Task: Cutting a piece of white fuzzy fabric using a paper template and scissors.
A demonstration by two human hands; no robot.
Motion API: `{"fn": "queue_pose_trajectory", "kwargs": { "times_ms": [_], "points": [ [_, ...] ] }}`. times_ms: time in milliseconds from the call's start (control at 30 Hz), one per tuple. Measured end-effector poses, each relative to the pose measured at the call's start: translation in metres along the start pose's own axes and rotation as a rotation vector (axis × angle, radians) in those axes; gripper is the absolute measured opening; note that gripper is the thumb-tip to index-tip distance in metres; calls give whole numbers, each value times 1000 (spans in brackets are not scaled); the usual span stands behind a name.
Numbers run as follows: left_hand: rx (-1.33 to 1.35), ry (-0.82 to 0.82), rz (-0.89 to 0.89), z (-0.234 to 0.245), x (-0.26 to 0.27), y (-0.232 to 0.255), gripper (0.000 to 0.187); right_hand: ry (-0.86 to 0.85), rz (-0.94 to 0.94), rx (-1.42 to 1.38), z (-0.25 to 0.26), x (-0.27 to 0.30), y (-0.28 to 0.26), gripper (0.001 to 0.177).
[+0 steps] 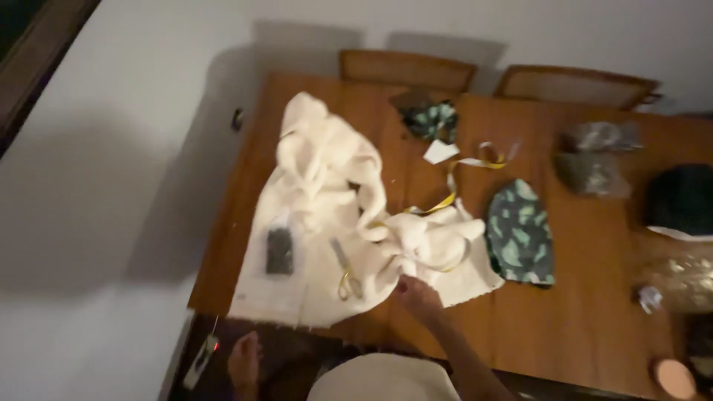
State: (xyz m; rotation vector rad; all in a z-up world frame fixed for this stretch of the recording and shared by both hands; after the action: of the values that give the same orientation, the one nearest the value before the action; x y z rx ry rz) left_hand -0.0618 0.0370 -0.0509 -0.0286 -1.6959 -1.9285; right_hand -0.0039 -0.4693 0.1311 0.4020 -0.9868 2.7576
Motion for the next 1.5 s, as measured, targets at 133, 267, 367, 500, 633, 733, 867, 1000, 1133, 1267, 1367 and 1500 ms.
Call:
{"fn": "queue_pose_trajectory", "kwargs": {
  "times_ms": [133,267,367,500,633,733,867,1000,1133,1267,1367,1500],
  "points": [
    [-129,106,162,16,57,-55,36,13,89,-14,-4,-13,-6,19],
    [259,44,212,31,89,-99,30,-148,257,-227,-51,-42,-19,17],
    [495,29,237,40,99,-108,27,-272,386,-258,-85,-44,-37,17],
    [109,161,278,59,98,-88,27,-130,426,87,-122,-56,-36,31],
    [107,139,114,80,52,-78,26,-60,257,303,-123,-56,-48,50],
    [31,65,193,94,20,-64,27,-113,162,296,-124,-58,-52,59],
    [69,-137,75,101,-48,-44,28,-126,-10,345,-124,-68,-70,71],
    [-197,-255,10,109,-94,-11,32,-122,-271,414,-125,-67,-74,74],
    [-315,-368,-58,95,-119,40,36,-182,-318,149,-126,-67,-76,64],
    [-329,-461,-211,75,-131,69,36,-227,-362,-109,-123,-73,-39,54],
    [-428,-457,-392,57,-118,110,34,-256,-380,-228,-131,-84,-21,49],
    [-671,-456,-940,36,-94,152,45,-178,-482,-498,-124,-74,-24,47]
  ]
}}
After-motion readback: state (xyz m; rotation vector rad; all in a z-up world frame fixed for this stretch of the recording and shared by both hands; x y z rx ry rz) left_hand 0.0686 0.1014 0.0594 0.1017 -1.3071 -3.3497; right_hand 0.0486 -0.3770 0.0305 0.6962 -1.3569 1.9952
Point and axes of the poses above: each hand's wrist, its own x-axis away from the middle knuckle, its own z-axis out of the back of the hand, y = z × x, the point moved 3 cm from there along -x, towards the middle knuckle, and after that the axes turned 3 degrees about -y, right-handed, at the moved point
